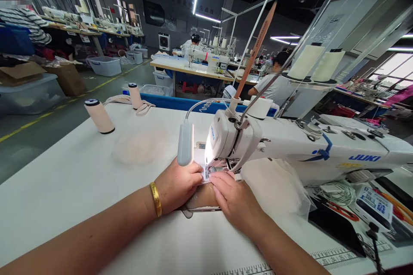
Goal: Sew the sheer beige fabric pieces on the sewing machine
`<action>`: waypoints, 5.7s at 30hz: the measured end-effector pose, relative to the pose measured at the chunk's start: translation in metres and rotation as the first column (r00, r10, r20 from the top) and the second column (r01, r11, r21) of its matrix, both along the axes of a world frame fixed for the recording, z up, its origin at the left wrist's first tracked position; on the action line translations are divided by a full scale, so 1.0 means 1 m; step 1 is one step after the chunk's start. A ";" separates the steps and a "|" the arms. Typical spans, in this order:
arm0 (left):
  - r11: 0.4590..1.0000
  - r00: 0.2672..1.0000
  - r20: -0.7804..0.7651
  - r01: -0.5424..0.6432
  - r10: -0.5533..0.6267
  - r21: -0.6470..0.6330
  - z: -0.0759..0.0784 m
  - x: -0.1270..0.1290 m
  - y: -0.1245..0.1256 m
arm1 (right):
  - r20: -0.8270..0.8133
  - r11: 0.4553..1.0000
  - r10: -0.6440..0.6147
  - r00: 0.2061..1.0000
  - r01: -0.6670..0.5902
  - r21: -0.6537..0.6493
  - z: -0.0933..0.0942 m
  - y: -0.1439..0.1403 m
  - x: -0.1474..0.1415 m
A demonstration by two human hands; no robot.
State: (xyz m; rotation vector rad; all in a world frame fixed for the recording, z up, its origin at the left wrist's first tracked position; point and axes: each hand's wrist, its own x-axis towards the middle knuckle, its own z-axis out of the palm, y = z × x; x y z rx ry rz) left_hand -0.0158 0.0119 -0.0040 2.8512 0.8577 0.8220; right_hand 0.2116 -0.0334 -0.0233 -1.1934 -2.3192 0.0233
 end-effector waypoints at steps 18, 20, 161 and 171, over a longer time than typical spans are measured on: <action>0.989 0.995 -0.080 -0.073 0.064 -0.127 0.011 -0.007 -0.006 | 0.005 0.956 -0.156 0.988 0.150 0.252 0.021 0.001 0.026; 0.988 0.998 -0.068 -0.007 -0.004 -0.156 0.014 -0.006 -0.010 | -0.068 0.972 -0.001 0.998 0.017 0.233 0.023 -0.004 0.022; 0.976 0.983 -0.076 -0.177 0.169 -0.124 -0.005 0.013 -0.006 | -0.128 0.999 -0.051 0.990 0.049 -0.021 -0.003 0.003 -0.002; 0.975 0.976 -0.031 -0.215 0.214 -0.048 -0.011 0.023 -0.003 | -0.323 0.967 -0.172 0.930 0.097 -0.236 0.004 0.000 -0.008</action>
